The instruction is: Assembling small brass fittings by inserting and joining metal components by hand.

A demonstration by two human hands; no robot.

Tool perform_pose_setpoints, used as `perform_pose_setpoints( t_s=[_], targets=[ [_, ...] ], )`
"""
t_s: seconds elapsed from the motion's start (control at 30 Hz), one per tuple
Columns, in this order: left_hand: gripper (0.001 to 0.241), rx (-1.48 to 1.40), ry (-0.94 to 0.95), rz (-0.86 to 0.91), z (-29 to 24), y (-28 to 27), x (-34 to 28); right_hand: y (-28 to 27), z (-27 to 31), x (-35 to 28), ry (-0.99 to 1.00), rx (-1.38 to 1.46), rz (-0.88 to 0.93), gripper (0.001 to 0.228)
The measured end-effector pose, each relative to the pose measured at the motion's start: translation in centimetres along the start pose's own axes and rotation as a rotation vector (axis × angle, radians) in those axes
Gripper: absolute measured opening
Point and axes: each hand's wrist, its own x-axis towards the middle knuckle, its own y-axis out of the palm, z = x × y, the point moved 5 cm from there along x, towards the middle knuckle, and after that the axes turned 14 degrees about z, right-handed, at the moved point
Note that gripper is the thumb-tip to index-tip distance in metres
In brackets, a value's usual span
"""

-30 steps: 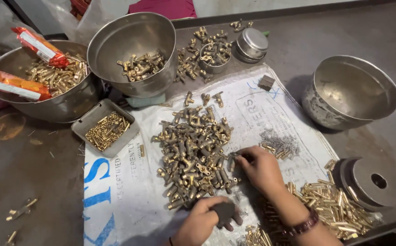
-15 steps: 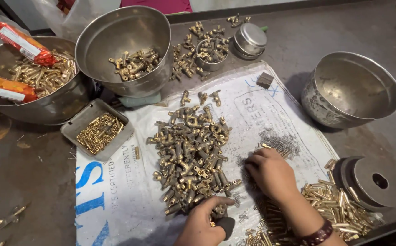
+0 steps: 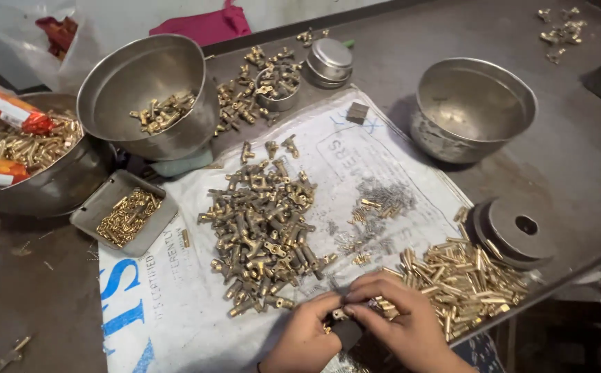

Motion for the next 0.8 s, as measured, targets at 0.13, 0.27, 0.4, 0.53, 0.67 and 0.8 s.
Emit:
perform_pose_setpoints(
  t_s=[0.13,0.27,0.4,0.53,0.67,0.8],
  targets=[
    [0.038,-0.135,-0.119,-0.018,0.8,1.8,0.7,-1.6,1.2,-2.4,-0.084,-0.02,-0.08,0.017],
    [0.034,0.073,-0.186,-0.008,-0.7,3.4,2.1,-2.9,1.8,-4.3,-0.1,-0.038,-0.115,0.016],
    [0.029,0.047,-0.284,-0.061,0.4,5.0,2.8,-4.3,0.7,-5.1,-0.069,-0.104,-0.121,0.014],
    [0.035,-0.13,-0.526,-0.152,3.4,4.7,2.6,-7.7,-3.2,-2.0,-0.01,-0.328,-0.232,0.021],
    [0.04,0.0,-0.245,-0.276,3.1,1.5,2.0,-6.9,-6.2,0.4,0.213,-0.77,-0.137,0.029],
    [0.037,0.126,-0.44,-0.288,3.1,0.0,1.2,-6.6,-6.1,1.6,0.398,-0.929,0.019,0.026]
  ],
)
